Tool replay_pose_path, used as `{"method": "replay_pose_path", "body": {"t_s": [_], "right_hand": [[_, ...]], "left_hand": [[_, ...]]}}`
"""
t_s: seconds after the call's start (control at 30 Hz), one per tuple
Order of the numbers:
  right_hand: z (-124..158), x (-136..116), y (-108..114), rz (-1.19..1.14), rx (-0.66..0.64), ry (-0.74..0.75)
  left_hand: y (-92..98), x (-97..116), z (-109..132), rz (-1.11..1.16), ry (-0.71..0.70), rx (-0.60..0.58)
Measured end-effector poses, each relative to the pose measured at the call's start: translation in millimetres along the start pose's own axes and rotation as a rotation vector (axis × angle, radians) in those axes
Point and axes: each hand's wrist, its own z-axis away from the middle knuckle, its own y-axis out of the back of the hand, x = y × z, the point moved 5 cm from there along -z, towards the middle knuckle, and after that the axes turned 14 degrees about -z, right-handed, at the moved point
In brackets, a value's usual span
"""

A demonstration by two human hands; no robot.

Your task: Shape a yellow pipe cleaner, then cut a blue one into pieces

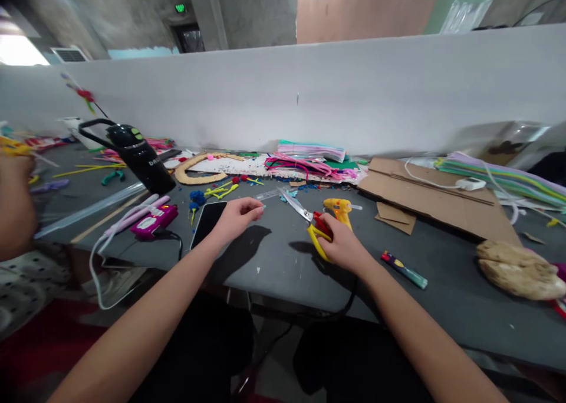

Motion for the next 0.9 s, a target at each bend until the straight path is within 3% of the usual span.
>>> {"method": "replay_pose_path", "body": {"t_s": [0.1,0.27,0.5,0.9], "right_hand": [[2,-7,-2,0.065,-0.044,0.008],[-3,-4,-9,0.130,-0.024,-0.100],[-11,6,-9,0.244,-0.091,-0.024],[-1,5,-12,0.198,-0.118,-0.061]], "left_hand": [[-5.7,-6,-1,-0.060,-0.017,-0.017],[-3.3,-13,6,-0.214,-0.061,-0.070],[-0.8,-17,2,-0.376,-0.149,-0.054],[6.3,-12,7,-0.384,-0.317,0.043]]}}
